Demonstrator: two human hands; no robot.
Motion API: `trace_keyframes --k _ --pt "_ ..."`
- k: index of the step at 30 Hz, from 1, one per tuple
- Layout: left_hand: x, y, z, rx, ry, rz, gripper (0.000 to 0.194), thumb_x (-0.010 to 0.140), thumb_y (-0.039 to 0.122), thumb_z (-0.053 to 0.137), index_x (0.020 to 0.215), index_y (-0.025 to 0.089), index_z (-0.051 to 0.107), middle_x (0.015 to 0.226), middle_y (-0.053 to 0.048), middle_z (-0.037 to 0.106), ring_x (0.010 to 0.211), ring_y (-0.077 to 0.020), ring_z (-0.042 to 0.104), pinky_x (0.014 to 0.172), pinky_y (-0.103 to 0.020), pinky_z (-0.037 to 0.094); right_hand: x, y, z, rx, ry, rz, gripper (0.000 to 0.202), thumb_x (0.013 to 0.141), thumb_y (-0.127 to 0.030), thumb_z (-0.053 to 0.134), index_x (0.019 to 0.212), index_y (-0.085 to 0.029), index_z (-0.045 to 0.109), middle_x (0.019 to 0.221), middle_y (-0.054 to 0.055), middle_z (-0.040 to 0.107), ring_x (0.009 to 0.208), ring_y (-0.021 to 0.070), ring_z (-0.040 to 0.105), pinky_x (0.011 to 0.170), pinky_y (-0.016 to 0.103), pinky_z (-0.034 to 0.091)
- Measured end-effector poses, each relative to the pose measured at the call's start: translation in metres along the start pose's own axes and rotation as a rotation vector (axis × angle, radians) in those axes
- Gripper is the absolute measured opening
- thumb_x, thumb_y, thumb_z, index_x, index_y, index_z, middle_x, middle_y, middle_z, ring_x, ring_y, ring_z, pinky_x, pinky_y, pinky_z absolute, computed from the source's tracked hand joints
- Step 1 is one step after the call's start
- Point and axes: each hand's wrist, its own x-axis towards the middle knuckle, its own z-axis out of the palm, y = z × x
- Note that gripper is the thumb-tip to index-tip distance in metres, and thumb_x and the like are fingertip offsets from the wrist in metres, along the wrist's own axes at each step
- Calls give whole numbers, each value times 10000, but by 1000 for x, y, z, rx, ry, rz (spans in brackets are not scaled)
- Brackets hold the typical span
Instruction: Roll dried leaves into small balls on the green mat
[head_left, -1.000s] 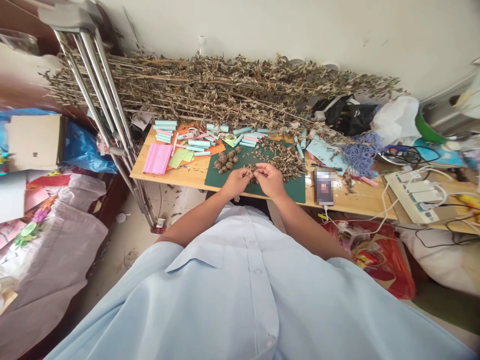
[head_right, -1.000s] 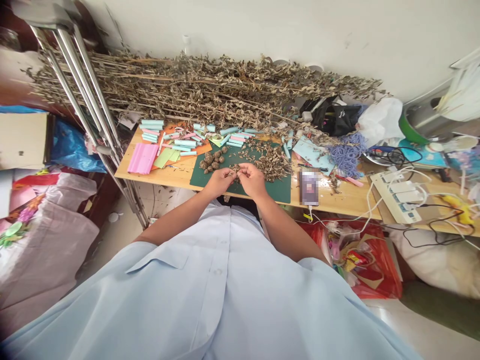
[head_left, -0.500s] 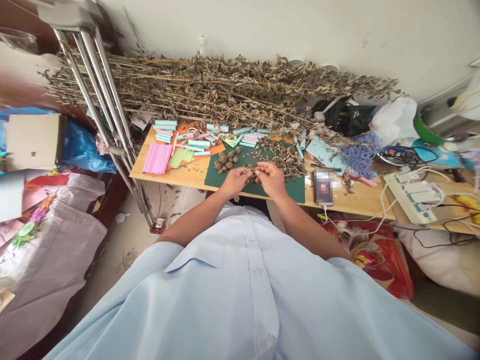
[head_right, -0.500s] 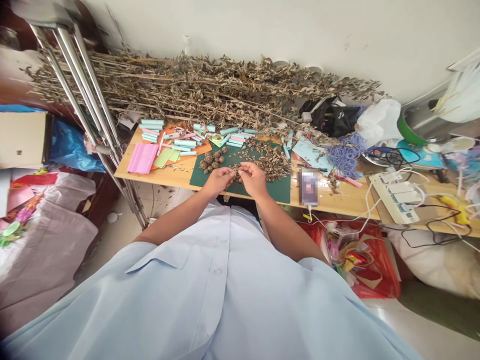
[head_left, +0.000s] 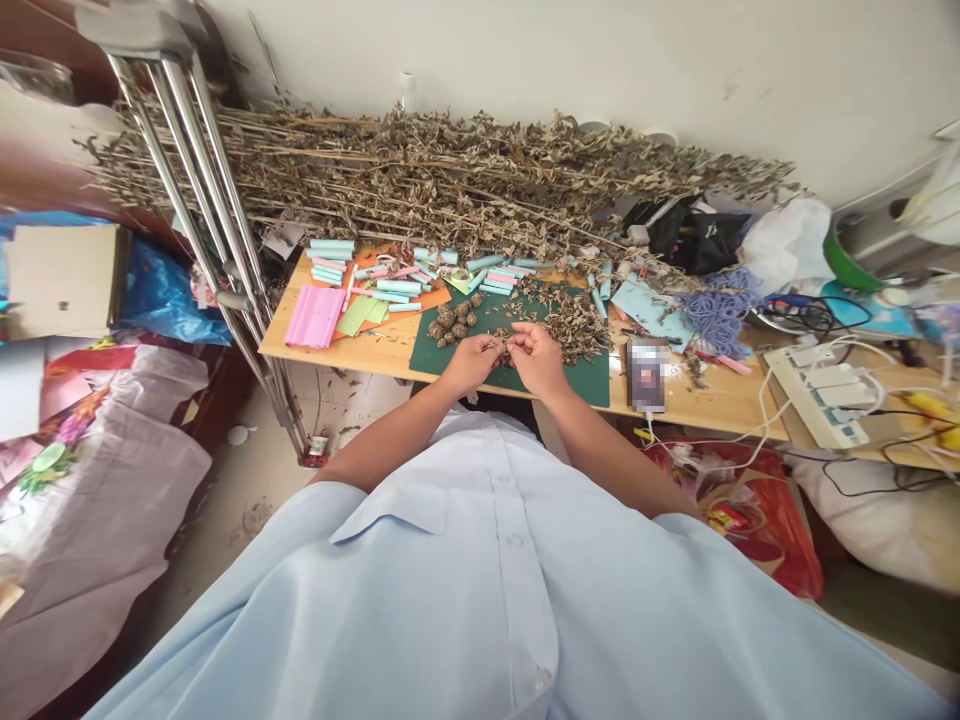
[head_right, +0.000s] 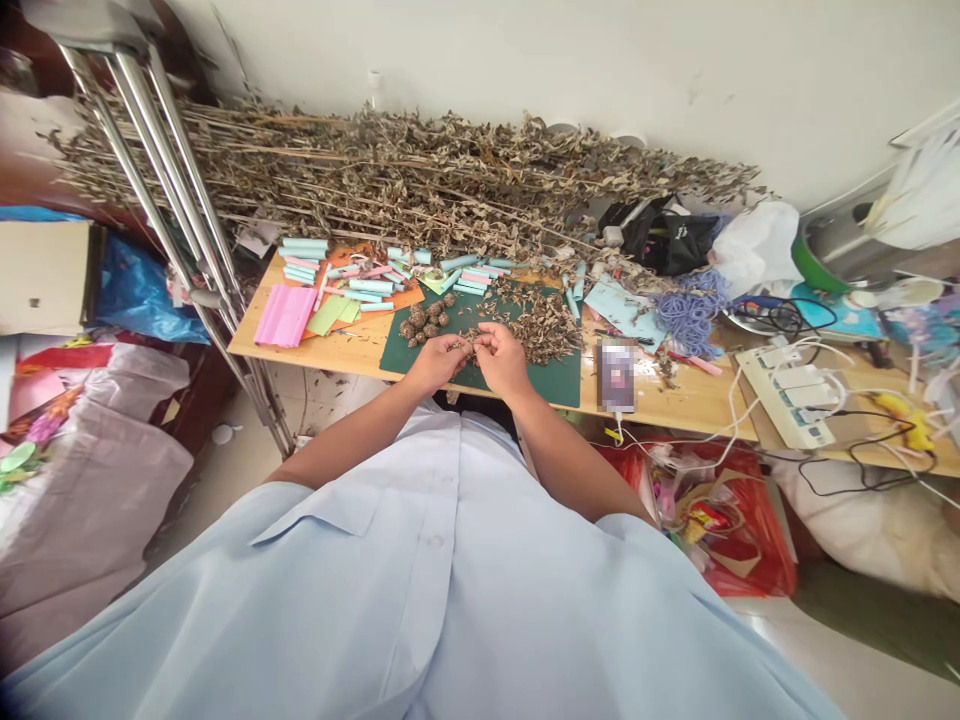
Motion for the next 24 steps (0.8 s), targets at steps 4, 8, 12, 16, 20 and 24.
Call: trace_keyframes --k 4,8,12,16,20,24 --pt "0 1 0 -40 -13 -32 188 824 349 643 780 167 621 594 28 540 509 -81 424 492 -219 291 3 3 -4 -36 54 -12 422 829 -405 617 1210 -225 589 964 41 717 597 134 600 609 304 519" --pt "1 -2 -1 -64 -24 -44 223 839 381 654 798 165 620 590 27 537 479 -72 404 468 -218 265 6 5 -8 -63 63 -12 317 838 -415 624 1073 -206 659 933 65 732 594 160 625 617 334 528" --pt "2 -3 -2 -77 -31 -40 232 848 386 649 806 160 619 603 24 536 478 -69 407 468 -217 266 7 9 -10 -78 54 -13 293 838 -402 615 1047 -209 687 1043 80 751 601 164 644 613 341 542" --pt "2 -3 -4 -70 -23 -60 244 840 398 659 823 156 633 602 26 537 480 -67 408 475 -218 270 8 12 -12 -135 82 -26 285 841 -408 623 1029 -212 707 1028 71 760 633 169 647 629 334 543" --pt "1 -1 -4 -75 -21 -76 257 835 407 671 827 153 634 602 27 539 484 -66 408 482 -217 277 4 4 -12 -155 118 -53 278 856 -457 638 953 -209 717 841 50 738 623 174 631 638 330 527" --pt "-1 1 -3 -97 -46 -68 266 831 409 682 818 150 623 602 28 533 493 -65 415 489 -213 279 -1 -6 -7 -39 30 -7 321 830 -475 664 1007 -210 703 793 23 714 552 148 597 576 309 499"
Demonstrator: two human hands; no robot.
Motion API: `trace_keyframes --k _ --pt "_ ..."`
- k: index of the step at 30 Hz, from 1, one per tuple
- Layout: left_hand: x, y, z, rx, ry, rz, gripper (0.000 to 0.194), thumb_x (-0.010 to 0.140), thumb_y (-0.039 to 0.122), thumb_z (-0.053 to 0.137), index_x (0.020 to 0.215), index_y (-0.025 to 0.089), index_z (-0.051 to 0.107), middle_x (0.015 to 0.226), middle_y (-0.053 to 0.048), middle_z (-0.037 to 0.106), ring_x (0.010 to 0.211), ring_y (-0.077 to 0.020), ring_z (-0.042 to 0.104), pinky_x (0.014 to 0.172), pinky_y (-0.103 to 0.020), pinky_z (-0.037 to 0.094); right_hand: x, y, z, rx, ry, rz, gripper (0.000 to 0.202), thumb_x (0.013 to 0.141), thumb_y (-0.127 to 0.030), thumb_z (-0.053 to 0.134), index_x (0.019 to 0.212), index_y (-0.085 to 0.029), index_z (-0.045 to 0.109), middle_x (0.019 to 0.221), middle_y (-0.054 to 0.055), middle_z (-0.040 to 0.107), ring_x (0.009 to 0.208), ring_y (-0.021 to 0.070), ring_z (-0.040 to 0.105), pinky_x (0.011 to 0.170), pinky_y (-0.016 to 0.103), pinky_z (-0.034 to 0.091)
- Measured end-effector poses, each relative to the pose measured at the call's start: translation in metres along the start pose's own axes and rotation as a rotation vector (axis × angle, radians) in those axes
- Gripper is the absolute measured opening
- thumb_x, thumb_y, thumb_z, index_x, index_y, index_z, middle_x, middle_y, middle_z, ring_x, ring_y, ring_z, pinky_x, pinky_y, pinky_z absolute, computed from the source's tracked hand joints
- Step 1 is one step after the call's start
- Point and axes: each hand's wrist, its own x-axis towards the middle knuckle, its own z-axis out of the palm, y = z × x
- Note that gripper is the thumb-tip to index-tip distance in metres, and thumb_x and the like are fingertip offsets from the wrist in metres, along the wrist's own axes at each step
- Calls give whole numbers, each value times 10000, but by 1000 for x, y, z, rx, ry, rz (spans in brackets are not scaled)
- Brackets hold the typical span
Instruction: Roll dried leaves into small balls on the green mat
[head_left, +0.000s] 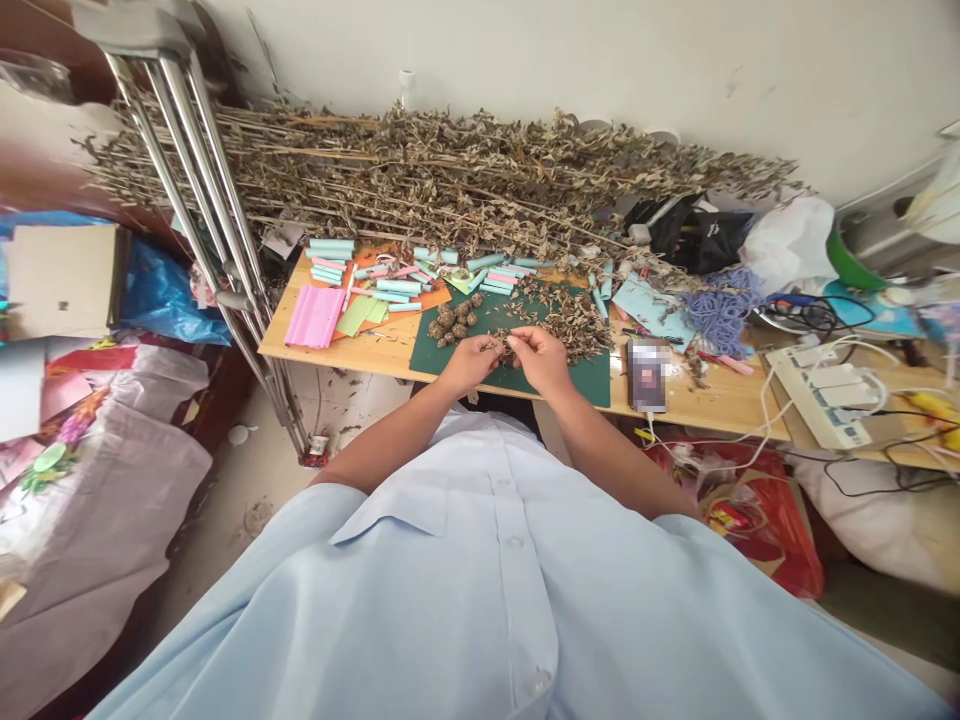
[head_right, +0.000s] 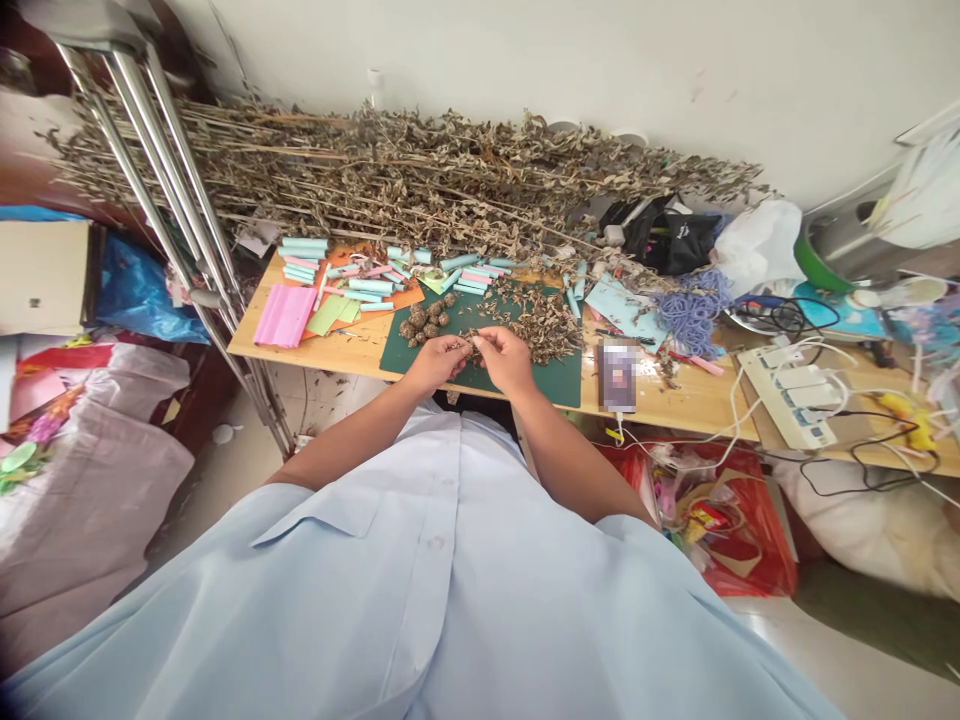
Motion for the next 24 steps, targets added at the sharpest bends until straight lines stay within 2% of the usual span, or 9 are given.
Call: trace_keyframes --k 5,9,10,14,15,16,18,21,24 --pt "-1 1 2 -16 -30 -14 260 826 398 699 818 151 621 594 31 527 486 -62 415 480 -208 267 1 -1 5 93 -21 16 381 771 -456 692 1057 -205 668 860 24 712 535 109 545 534 279 477" --pt "-4 5 1 -58 -2 -60 229 828 361 707 831 151 616 582 34 515 469 -60 408 468 -205 271 -3 -7 -6 86 10 1 330 786 -432 691 1024 -203 676 812 15 694 532 110 536 539 285 473" --pt "-4 6 0 -65 -1 -62 221 828 352 709 832 152 615 581 35 511 467 -59 405 467 -203 272 -5 -9 -9 82 -33 -4 311 786 -424 699 1002 -201 684 784 8 689 529 112 541 543 286 473" --pt "-4 6 -4 -77 -9 -39 188 838 327 689 833 156 611 573 36 504 456 -58 389 462 -200 266 -18 -15 -20 19 -394 17 285 760 -427 756 926 -198 716 664 -14 666 505 122 550 518 277 451" --pt "-3 5 -4 -70 -10 -31 179 840 321 683 835 156 612 565 37 499 455 -59 387 463 -200 267 -20 -15 -20 -12 -438 17 279 763 -432 758 913 -199 722 641 -16 660 500 122 544 510 273 442" --pt "-3 4 -5 -59 -15 -25 170 839 314 679 842 156 615 557 39 495 454 -61 386 464 -200 267 -21 -15 -20 -37 -434 8 270 774 -435 752 905 -200 726 634 -14 661 505 123 543 511 272 441" --pt "-2 3 -4 -33 -35 -20 156 834 298 672 870 153 626 548 43 489 452 -63 383 466 -202 262 -20 -13 -16 -52 -297 -34 259 808 -438 721 921 -205 732 681 1 689 542 130 561 537 277 461" --pt "-2 2 -1 11 -79 -12 181 821 259 653 956 139 653 565 46 503 466 -63 396 479 -204 268 -14 -8 -8 -22 -111 -101 313 824 -413 704 1070 -220 720 883 30 743 624 141 604 613 302 518" --pt "-4 4 2 26 -157 39 254 797 192 620 1038 125 665 632 31 555 509 -63 439 508 -204 298 -8 -3 -2 -19 -139 -115 398 821 -380 706 1191 -235 685 940 28 747 642 145 617 664 325 549"
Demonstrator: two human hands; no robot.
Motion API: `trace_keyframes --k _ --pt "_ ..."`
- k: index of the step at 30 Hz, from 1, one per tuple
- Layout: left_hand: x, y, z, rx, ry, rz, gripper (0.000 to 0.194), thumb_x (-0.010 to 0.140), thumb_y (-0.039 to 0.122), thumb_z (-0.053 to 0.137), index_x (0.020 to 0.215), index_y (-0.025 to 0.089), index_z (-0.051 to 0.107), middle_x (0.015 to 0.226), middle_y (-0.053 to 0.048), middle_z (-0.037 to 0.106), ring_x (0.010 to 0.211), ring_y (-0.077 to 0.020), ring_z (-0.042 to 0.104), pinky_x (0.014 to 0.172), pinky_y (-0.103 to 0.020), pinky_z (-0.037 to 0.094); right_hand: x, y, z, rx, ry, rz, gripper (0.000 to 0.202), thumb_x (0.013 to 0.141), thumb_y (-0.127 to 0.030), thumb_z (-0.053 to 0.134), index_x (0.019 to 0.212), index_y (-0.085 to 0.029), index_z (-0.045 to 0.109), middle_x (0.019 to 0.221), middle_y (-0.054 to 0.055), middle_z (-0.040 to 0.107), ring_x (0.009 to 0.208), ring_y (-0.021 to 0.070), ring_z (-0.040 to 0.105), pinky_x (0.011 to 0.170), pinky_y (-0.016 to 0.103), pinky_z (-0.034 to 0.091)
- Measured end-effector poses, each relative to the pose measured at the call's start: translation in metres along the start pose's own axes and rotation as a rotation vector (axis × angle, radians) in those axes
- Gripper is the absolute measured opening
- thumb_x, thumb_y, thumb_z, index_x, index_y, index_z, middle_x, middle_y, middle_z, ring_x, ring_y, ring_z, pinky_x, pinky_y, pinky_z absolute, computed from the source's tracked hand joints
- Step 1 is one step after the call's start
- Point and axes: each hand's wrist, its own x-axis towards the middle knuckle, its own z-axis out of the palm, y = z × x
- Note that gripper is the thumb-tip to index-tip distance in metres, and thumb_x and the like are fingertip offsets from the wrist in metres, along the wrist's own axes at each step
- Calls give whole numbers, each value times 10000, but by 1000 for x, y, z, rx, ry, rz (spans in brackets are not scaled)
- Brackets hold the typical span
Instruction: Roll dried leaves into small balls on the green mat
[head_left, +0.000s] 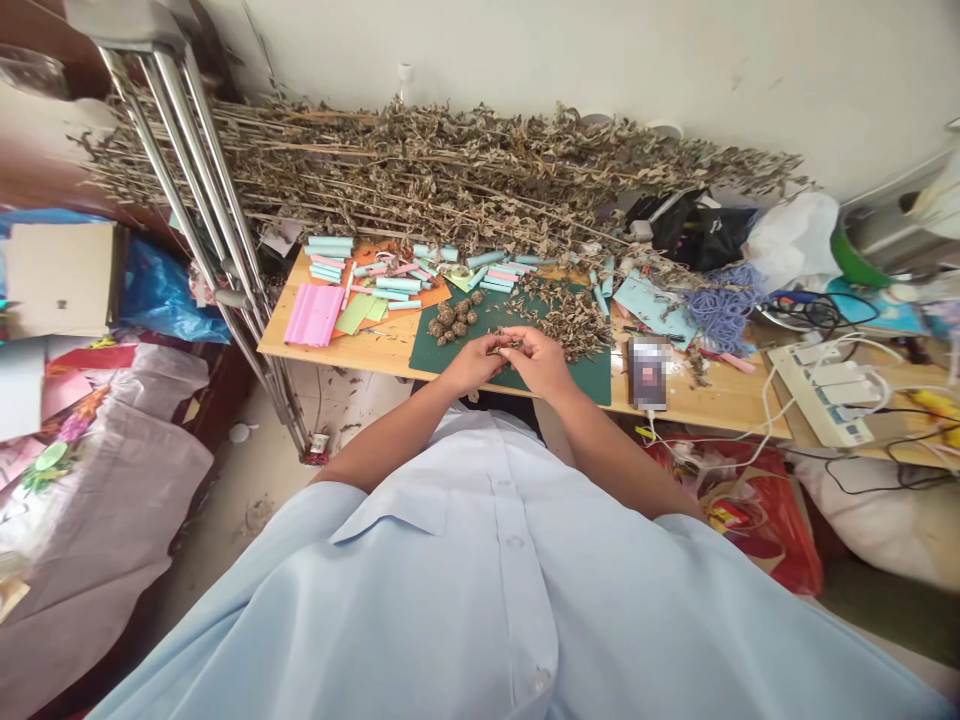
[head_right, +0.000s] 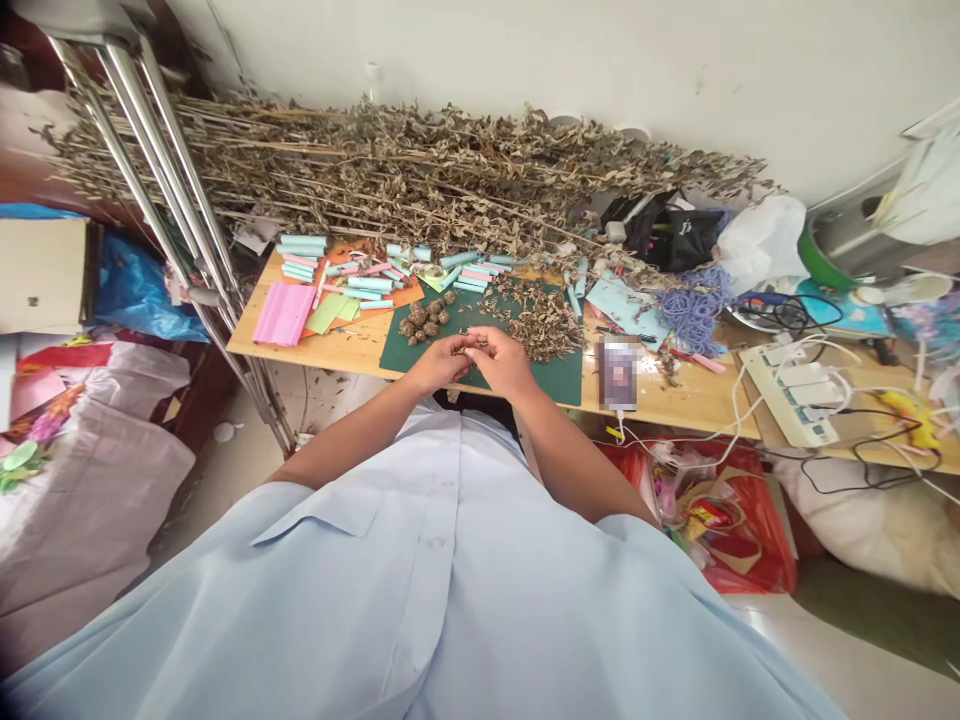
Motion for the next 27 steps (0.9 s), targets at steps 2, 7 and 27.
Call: trace_keyframes --k 2,7,27 --pt "-1 1 1 2 -42 34 267 782 169 617 1039 121 668 660 24 571 528 -64 457 520 -203 311 2 3 3 28 -27 -3 385 827 -366 688 1186 -227 680 927 30 745 695 158 646 712 337 563" --pt "0 -3 -1 -40 -44 -29 240 816 223 651 1033 120 661 601 40 525 503 -66 451 503 -198 300 6 6 4 76 89 36 338 818 -376 666 1112 -208 668 946 51 734 795 177 667 743 336 570" --pt "-2 2 -4 -180 82 -155 235 821 316 751 942 160 624 594 42 523 447 -50 428 445 -184 266 20 22 -2 87 214 169 337 770 -408 673 1035 -200 672 893 47 708 641 149 589 553 284 490"
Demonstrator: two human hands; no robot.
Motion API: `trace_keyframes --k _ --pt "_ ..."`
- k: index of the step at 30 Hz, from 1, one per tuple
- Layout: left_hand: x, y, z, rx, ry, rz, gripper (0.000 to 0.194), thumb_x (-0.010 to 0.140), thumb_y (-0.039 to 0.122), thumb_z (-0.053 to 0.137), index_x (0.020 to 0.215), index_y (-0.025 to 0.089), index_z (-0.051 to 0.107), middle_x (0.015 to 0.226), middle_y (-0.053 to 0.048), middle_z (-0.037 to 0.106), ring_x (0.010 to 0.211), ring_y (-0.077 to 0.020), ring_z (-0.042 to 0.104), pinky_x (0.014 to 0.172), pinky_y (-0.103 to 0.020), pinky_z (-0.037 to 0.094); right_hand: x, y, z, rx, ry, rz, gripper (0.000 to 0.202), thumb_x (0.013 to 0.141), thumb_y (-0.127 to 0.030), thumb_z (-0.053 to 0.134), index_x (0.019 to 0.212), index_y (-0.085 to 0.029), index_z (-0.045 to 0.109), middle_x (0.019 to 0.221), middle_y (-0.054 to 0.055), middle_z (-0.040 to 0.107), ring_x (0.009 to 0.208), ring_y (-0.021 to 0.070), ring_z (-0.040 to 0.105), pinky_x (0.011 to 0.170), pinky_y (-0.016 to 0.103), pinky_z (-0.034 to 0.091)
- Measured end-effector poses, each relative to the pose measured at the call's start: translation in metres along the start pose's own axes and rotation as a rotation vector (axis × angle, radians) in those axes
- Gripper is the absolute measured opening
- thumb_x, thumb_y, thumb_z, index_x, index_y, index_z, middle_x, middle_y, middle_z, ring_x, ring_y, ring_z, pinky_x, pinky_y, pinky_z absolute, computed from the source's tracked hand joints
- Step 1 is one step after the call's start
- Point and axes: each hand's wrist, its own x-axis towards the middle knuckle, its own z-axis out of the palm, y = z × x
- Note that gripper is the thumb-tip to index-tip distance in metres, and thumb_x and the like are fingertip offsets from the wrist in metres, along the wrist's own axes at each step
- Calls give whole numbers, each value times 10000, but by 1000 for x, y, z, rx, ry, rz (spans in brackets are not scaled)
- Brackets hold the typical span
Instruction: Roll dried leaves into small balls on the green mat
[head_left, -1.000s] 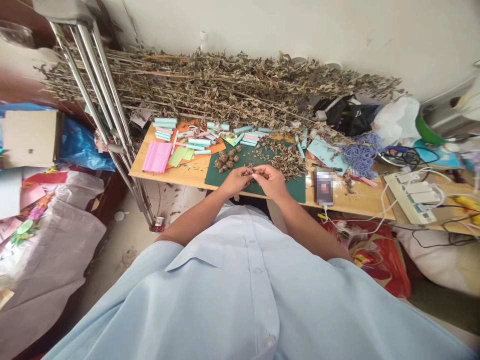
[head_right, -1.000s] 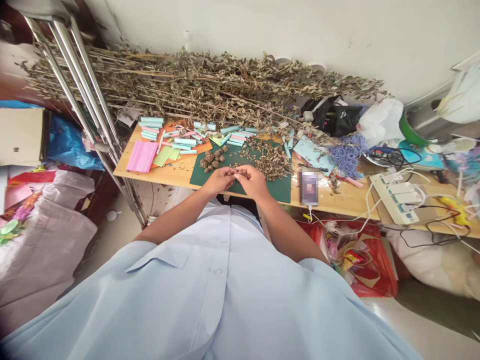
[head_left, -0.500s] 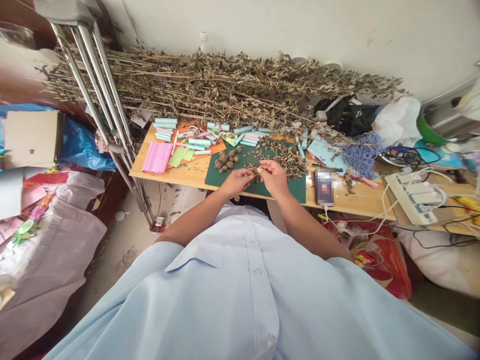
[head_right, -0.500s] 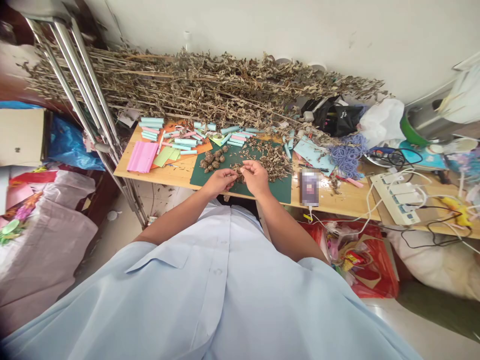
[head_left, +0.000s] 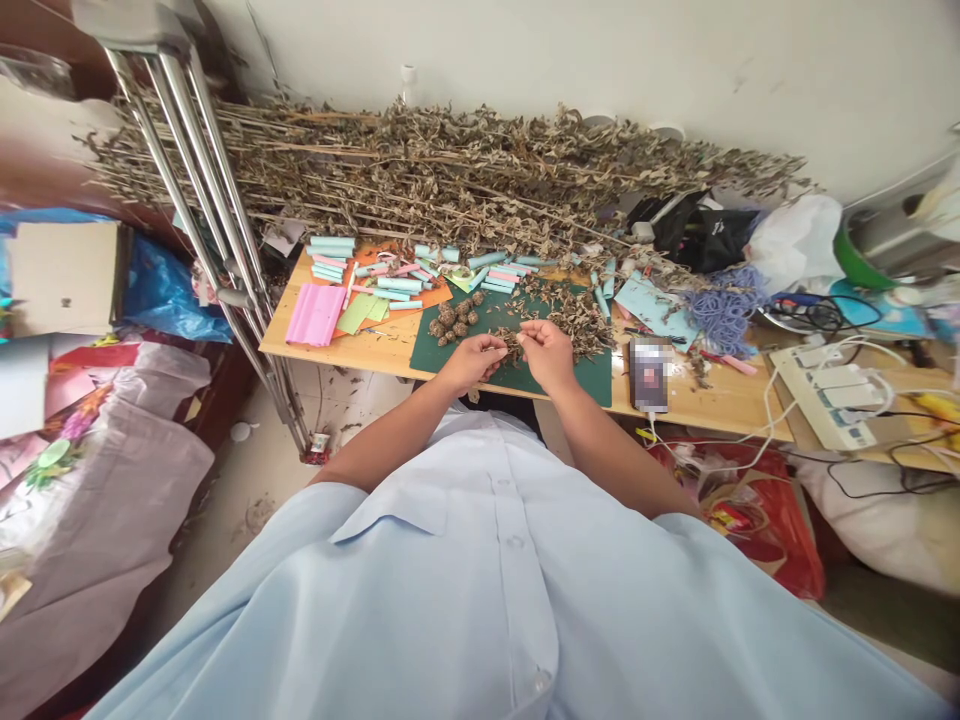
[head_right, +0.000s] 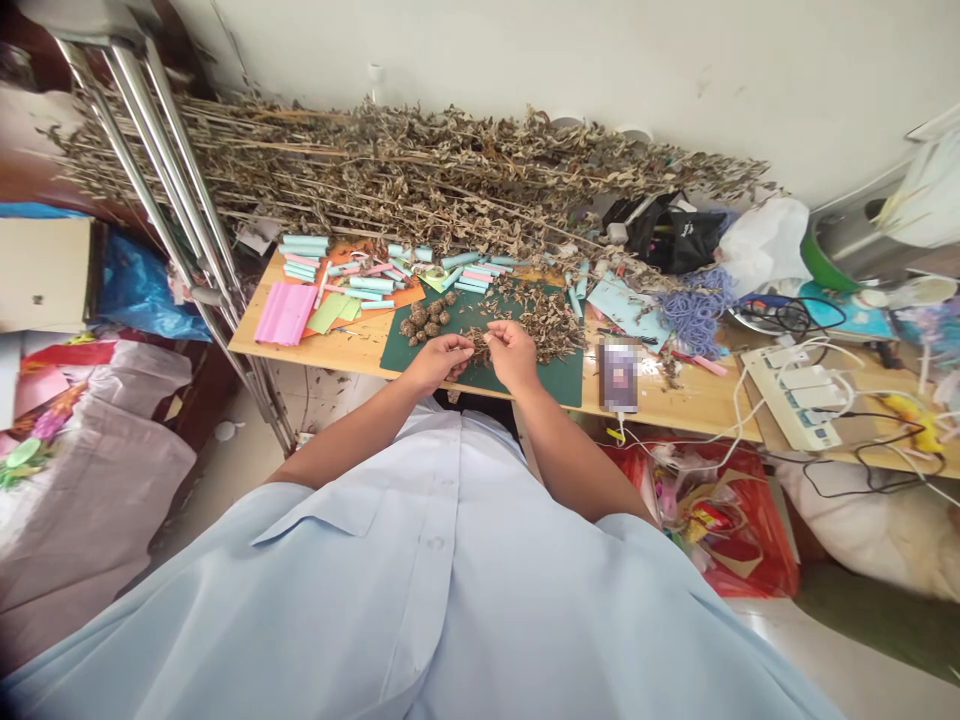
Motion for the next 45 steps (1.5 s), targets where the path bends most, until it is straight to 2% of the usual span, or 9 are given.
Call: trace_keyframes --k 4,8,11,14,18,26,38,42,45 --pt "0 1 -1 -48 -49 -11 231 789 248 745 954 158 611 607 38 530 467 -61 455 454 -188 288 0 -1 -1 -71 -5 -31 269 778 -402 678 960 -204 690 907 49 723 603 148 591 564 302 500" --pt "-3 4 -2 -80 -80 -6 268 757 222 742 978 151 607 617 37 531 491 -70 476 475 -195 312 -10 -16 -2 -85 5 -87 248 824 -428 661 944 -215 703 734 6 683 545 144 562 566 299 475" --pt "-3 6 -1 -115 -101 29 383 746 235 742 1090 153 595 652 36 551 499 -68 479 486 -197 315 -19 -31 -2 -87 -130 -134 259 860 -458 641 932 -221 717 698 3 680 599 159 597 617 308 498" --pt "-4 7 1 -132 -107 69 539 720 212 742 1225 163 561 689 42 564 504 -62 474 497 -197 314 -22 -39 -2 -109 -273 -140 284 844 -463 667 983 -226 737 831 28 738 701 175 643 688 326 529" --pt "-5 7 5 -81 -119 86 582 682 156 725 1244 158 574 706 46 569 508 -53 461 510 -200 323 -20 -37 -1 -150 -334 -149 218 815 -429 698 872 -224 744 878 39 746 764 190 660 756 350 537" --pt "-1 3 1 -35 -149 102 224 765 226 696 954 153 600 665 33 548 497 -56 463 481 -193 319 -14 -32 -4 -85 -201 -42 267 850 -494 637 808 -231 649 599 -24 605 554 145 529 557 285 435" --pt "1 -1 -3 -93 26 80 359 724 361 849 941 145 661 633 44 518 487 -48 453 447 -191 295 -12 -19 -5 94 -61 80 405 834 -636 645 787 -236 599 554 -30 552 461 124 449 446 261 351" --pt "1 3 -3 -193 8 31 413 739 481 836 860 135 646 596 44 464 469 -52 429 432 -199 246 -17 -19 -5 20 -25 -18 359 877 -595 620 863 -236 624 600 -19 583 517 148 517 521 289 449" --pt "-1 8 -3 -262 0 -18 450 767 548 794 824 129 639 602 37 448 467 -55 423 424 -206 222 -24 -20 -8 -129 -4 -233 279 927 -516 589 933 -247 661 866 47 701 749 200 656 740 362 557"
